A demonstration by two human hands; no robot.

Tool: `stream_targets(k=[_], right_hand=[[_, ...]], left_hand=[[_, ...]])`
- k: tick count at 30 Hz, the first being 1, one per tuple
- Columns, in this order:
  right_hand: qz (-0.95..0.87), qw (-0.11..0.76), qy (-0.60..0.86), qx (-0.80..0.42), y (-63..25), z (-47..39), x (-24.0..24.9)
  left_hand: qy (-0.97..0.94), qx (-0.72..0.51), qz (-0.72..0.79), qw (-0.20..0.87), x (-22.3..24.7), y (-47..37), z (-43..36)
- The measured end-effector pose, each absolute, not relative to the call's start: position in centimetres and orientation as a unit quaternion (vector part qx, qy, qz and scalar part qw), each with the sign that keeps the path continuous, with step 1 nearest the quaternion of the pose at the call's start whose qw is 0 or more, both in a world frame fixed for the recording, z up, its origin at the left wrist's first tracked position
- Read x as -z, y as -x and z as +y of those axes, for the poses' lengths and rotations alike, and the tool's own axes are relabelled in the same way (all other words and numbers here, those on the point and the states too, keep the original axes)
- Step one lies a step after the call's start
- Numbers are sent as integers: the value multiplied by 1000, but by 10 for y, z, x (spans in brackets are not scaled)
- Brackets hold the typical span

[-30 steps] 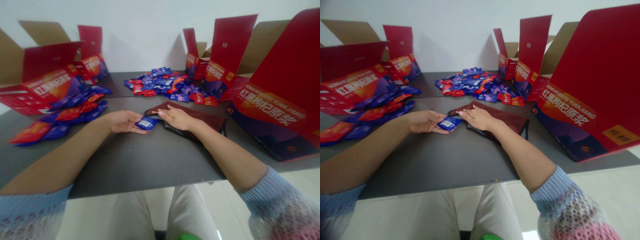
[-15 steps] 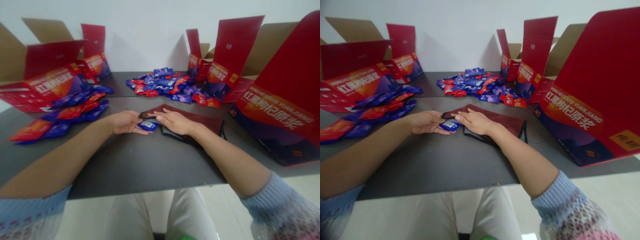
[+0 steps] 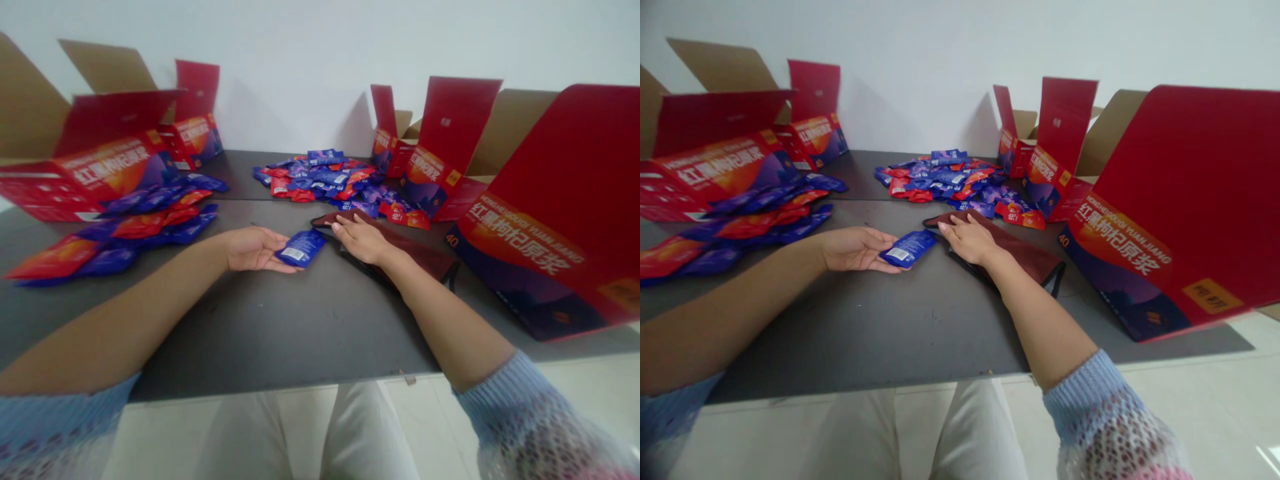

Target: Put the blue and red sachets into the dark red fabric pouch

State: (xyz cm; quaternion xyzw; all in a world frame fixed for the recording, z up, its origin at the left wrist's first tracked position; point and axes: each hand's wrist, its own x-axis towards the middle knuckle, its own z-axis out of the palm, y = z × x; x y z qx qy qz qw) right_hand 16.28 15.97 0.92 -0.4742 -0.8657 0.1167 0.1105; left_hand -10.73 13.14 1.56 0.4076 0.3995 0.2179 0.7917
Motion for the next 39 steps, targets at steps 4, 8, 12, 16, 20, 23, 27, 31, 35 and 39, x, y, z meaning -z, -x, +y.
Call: stream_targets(k=[4, 8, 12, 16, 20, 23, 27, 31, 35, 39], right_hand=[[-900, 103, 405, -123, -151, 148, -11], [-923, 131, 322, -167, -130, 128, -13], [-932, 144, 252, -216, -122, 118, -17], [-934, 153, 218, -237, -125, 118, -18], [-928, 175, 200, -261, -128, 122, -17], [-922, 183, 198, -278, -133, 128, -17], [-919, 180, 209, -283, -141, 137, -17], [-920, 157, 241, -268, -149, 147, -17], [-923, 120, 305, -202, -157, 159, -13], [-915, 100, 362, -146, -160, 159, -13]], left_hand=[[-406, -222, 374, 804, -13, 106, 133], [-385, -229, 376, 811, -14, 105, 133], [-335, -270, 386, 816, -21, 102, 131], [-324, -323, 400, 794, -23, 100, 131], [-334, -304, 453, 768, -23, 100, 132], [-357, -304, 457, 756, -23, 100, 131], [-409, -302, 414, 755, -20, 103, 130], [-455, -270, 383, 757, -18, 106, 127], [-464, -262, 409, 741, -18, 104, 126], [-450, -279, 425, 734, -17, 100, 125]])
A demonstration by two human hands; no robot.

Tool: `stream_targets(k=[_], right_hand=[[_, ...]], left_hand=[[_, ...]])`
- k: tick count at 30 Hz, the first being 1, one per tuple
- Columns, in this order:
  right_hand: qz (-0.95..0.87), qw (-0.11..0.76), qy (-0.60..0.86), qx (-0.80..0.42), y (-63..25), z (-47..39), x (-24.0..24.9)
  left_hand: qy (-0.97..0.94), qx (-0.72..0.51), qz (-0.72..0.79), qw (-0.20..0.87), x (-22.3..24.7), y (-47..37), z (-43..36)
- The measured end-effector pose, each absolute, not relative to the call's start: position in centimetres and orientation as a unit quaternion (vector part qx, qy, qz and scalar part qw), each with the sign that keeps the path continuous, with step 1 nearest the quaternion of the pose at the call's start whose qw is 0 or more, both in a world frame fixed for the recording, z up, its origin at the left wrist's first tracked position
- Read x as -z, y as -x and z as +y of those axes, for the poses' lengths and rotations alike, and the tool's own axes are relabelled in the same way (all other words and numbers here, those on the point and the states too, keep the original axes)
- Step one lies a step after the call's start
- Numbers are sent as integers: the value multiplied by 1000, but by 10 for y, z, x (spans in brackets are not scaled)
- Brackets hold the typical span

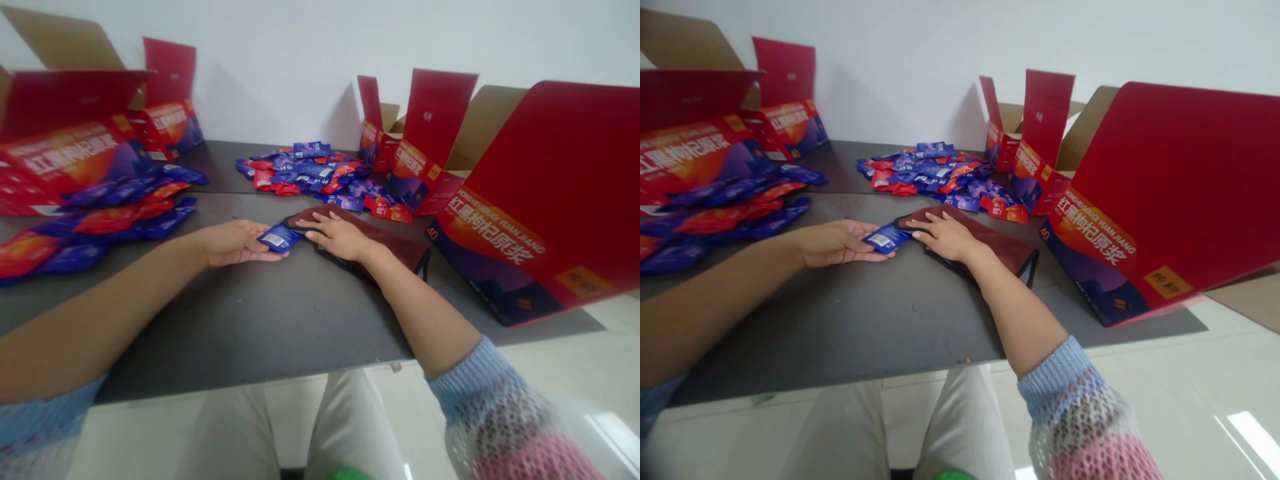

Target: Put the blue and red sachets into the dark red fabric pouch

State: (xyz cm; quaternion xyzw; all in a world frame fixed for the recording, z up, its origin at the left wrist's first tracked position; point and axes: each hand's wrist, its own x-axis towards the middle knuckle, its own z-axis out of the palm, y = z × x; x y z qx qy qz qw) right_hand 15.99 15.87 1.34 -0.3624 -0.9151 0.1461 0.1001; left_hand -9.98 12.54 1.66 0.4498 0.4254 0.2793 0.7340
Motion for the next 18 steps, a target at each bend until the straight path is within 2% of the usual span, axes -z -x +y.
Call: stream_targets(k=[3, 9, 18], right_hand=[[-921, 107, 347, -138, -153, 143, -18], [-944, 156, 199, -212, -130, 120, -19], [-917, 129, 346, -152, -154, 153, -12]], left_hand=[[-440, -296, 437, 726, -16, 96, 125], [-422, -366, 443, 701, -16, 88, 122], [-430, -301, 401, 750, -13, 98, 127]])
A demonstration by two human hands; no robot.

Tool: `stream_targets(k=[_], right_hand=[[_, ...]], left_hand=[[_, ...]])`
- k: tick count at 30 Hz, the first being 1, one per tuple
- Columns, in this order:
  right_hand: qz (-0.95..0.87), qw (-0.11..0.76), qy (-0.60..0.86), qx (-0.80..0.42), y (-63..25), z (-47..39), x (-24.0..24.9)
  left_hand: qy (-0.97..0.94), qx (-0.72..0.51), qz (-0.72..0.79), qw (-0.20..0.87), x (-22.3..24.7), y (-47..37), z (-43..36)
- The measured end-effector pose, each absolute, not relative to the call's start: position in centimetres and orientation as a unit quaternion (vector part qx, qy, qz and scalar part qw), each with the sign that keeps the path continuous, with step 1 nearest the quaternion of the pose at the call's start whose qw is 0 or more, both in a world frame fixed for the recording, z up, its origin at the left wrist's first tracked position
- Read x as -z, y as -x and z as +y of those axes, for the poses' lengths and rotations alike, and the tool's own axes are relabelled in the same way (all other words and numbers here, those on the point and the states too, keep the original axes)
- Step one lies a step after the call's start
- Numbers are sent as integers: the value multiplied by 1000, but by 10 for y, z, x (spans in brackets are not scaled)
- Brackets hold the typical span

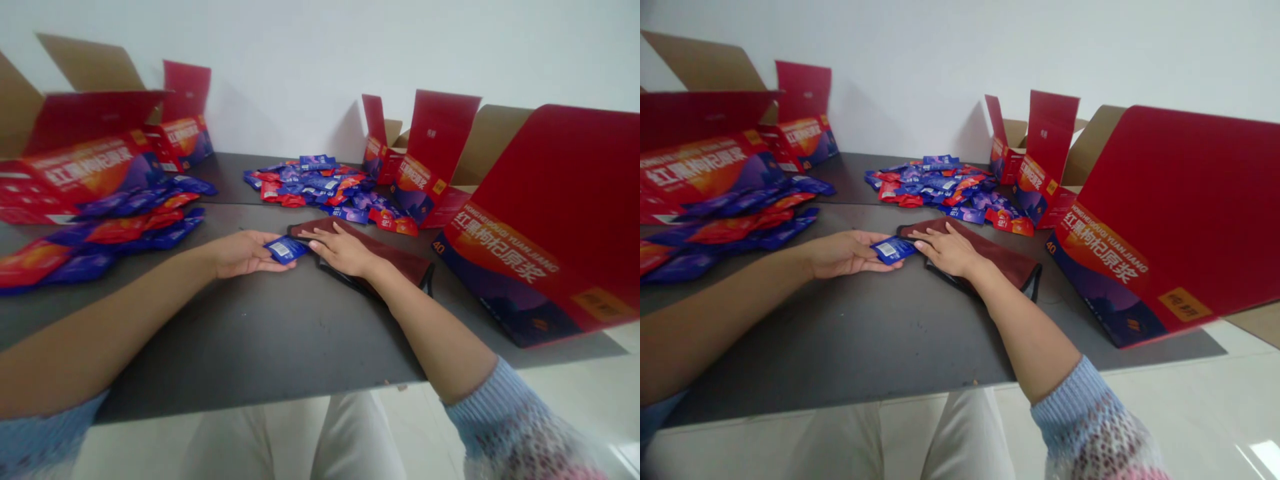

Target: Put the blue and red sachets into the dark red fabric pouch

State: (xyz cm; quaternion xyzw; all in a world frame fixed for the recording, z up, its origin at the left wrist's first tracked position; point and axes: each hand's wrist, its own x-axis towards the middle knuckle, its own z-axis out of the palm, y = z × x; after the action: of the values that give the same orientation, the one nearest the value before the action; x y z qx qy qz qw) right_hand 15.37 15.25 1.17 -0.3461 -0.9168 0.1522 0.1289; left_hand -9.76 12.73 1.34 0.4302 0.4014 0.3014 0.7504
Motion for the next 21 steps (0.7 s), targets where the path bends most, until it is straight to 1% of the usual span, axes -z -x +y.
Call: stream_targets(k=[11, 17, 21], right_hand=[[-925, 108, 346, -115, -137, 141, -10], [-944, 130, 244, -180, -124, 124, -13], [-937, 126, 221, -239, -129, 119, -20]], left_hand=[[-485, -299, 370, 733, -10, 101, 125], [-473, -315, 409, 714, -13, 100, 124], [-456, -292, 454, 708, -19, 97, 125]])
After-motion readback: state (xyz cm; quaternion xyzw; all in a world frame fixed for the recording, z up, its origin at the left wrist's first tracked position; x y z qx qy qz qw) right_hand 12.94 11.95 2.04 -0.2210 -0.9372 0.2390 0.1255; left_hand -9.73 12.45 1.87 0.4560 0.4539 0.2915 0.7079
